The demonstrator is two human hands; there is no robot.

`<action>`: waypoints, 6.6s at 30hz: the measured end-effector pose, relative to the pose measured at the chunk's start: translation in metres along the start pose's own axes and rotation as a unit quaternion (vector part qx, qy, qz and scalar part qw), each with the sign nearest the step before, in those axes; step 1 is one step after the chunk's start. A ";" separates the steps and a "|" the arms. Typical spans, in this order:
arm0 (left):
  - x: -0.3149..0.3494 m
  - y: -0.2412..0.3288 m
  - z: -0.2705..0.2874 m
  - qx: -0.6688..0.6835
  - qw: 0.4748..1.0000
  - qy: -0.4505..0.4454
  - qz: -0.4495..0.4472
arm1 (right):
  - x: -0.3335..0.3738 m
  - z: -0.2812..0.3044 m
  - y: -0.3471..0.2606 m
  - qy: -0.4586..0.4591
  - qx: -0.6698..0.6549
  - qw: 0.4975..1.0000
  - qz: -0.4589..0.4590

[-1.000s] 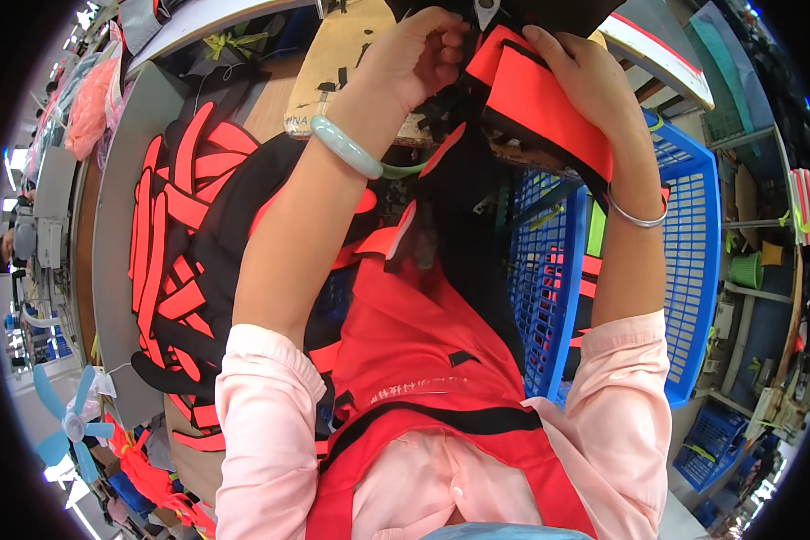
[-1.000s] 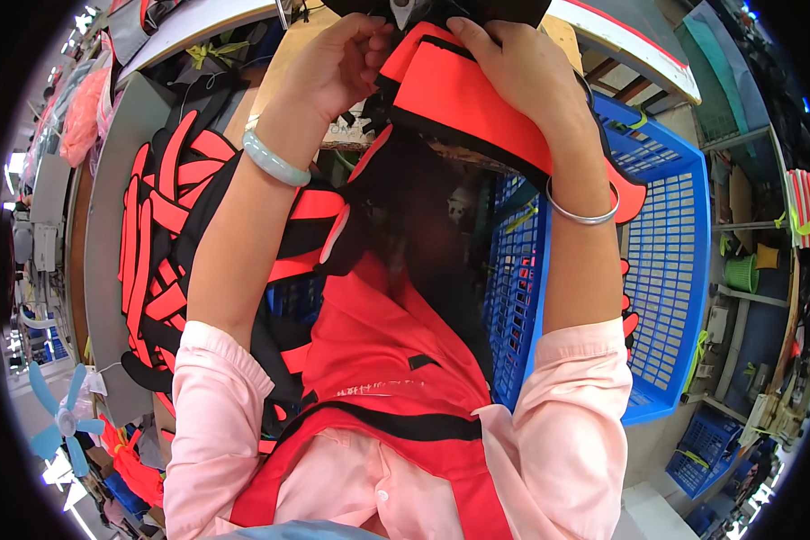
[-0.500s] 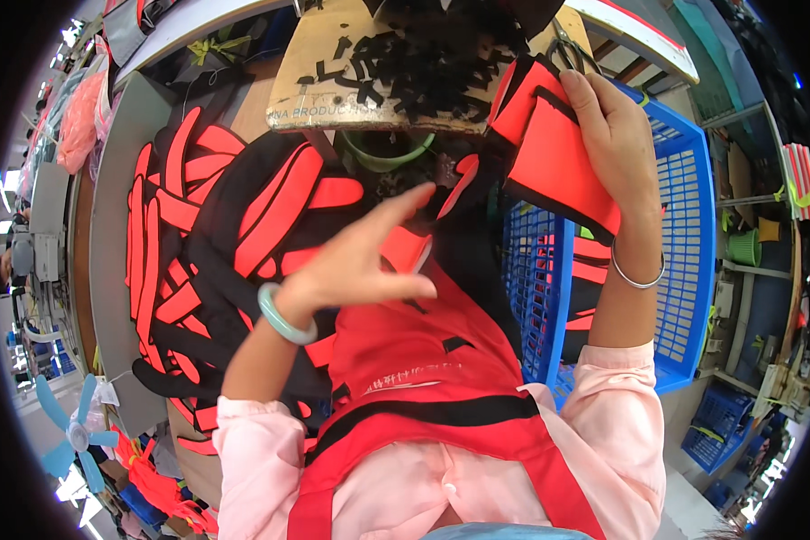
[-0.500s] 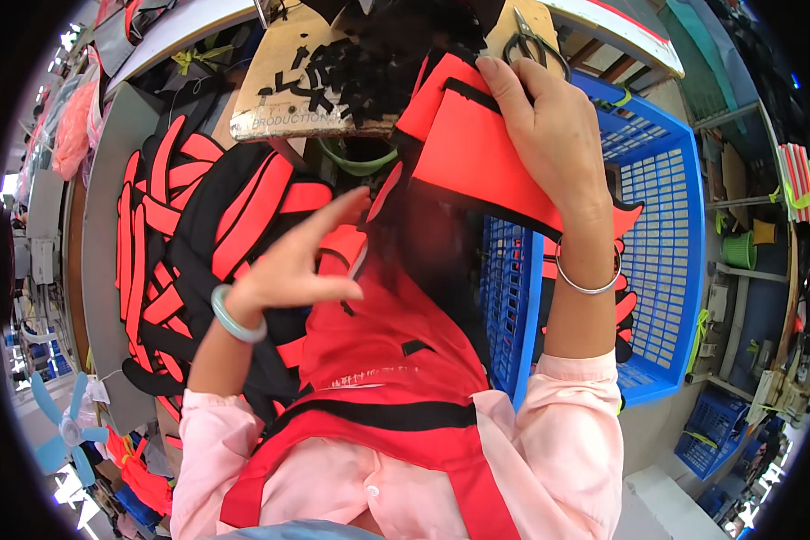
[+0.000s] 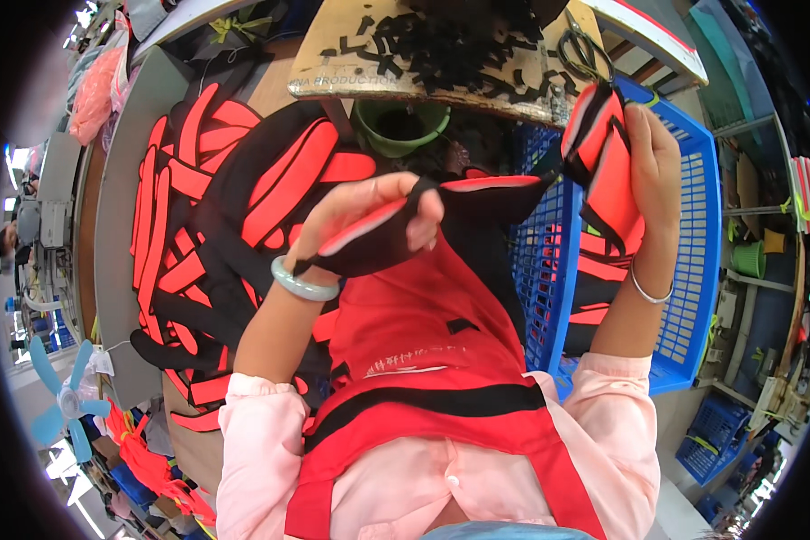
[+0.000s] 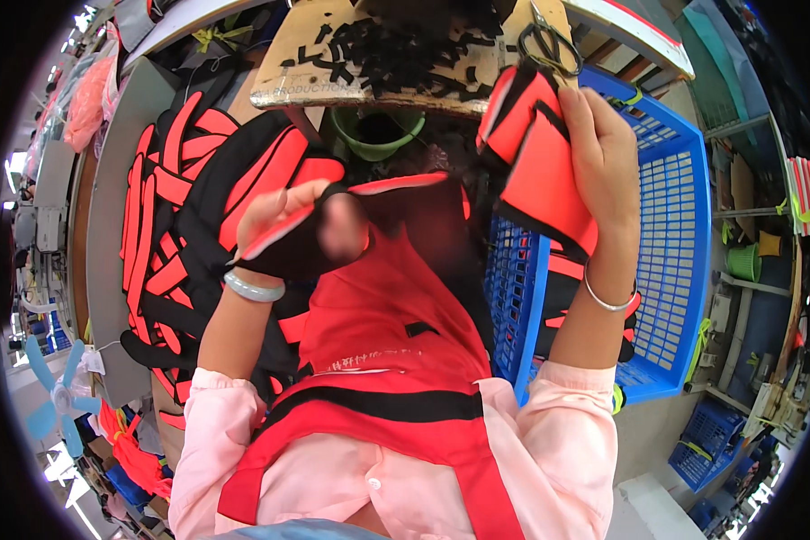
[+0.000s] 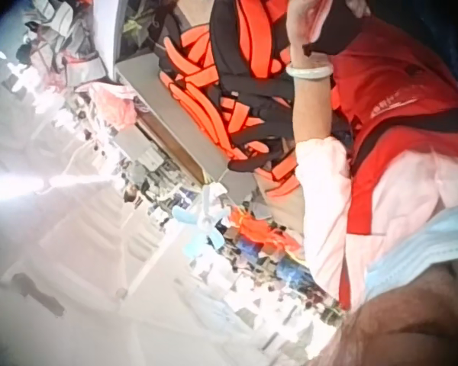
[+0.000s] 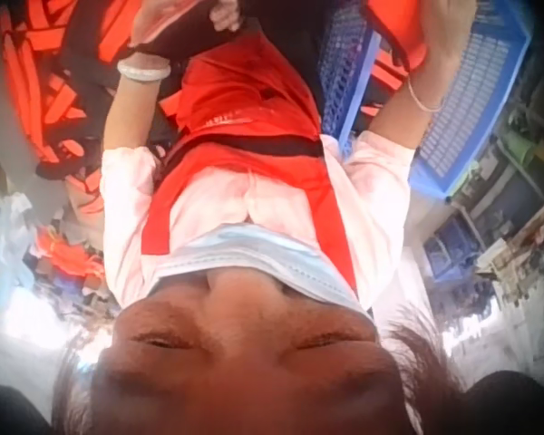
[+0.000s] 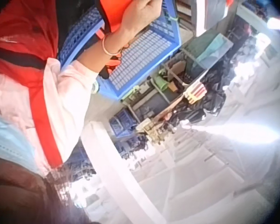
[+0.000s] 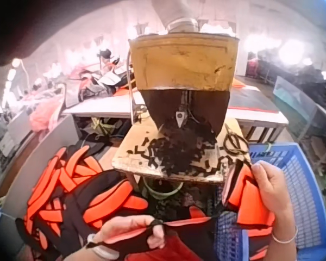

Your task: The person sits at a sewing machine in a factory setting and sews red reflective strips onto black fabric pieces. They repeatedly pick up a black fabric piece, align a red strip, feed it through the machine, and place the finished item into a blue crate. The process is repetitive and involves handling multiple identical units.

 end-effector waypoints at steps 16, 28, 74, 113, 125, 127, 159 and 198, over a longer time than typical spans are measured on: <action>-0.167 -0.076 -0.048 -0.116 0.964 0.219 -0.093 | 0.133 0.034 -0.024 0.078 -0.113 0.986 -0.098; -0.244 -0.072 -0.080 -0.086 0.974 0.186 -0.097 | 0.070 0.065 0.013 0.232 0.002 0.971 -0.067; -0.148 0.078 0.063 -0.175 0.928 0.326 -0.049 | -0.103 -0.076 -0.030 -0.072 0.197 0.971 0.113; -0.105 -0.056 0.033 -0.491 0.865 0.074 0.071 | -0.021 0.001 -0.027 -0.015 0.119 0.985 0.123; -0.082 0.021 -0.034 -0.669 0.736 0.095 -0.039 | -0.019 0.018 0.000 -0.125 0.036 0.991 -0.035; -0.078 0.026 -0.040 -0.714 0.692 0.088 -0.051 | -0.019 0.001 0.014 -0.189 0.055 0.977 -0.077; -0.100 0.121 0.012 -0.625 0.768 0.118 0.070 | -0.036 -0.043 -0.051 -0.056 0.171 0.977 0.116; -0.158 0.172 0.084 -0.660 0.700 0.269 0.045 | -0.126 -0.059 -0.012 -0.017 0.313 0.937 0.154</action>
Point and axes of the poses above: each hand's wrist, its own x-axis away from the middle knuckle, its own z-axis out of the back of the hand, y = z × x, the point moved 2 cm from there along -x, towards the middle knuckle, and after that the axes turned 7 degrees about -x, right-handed, at the moved point
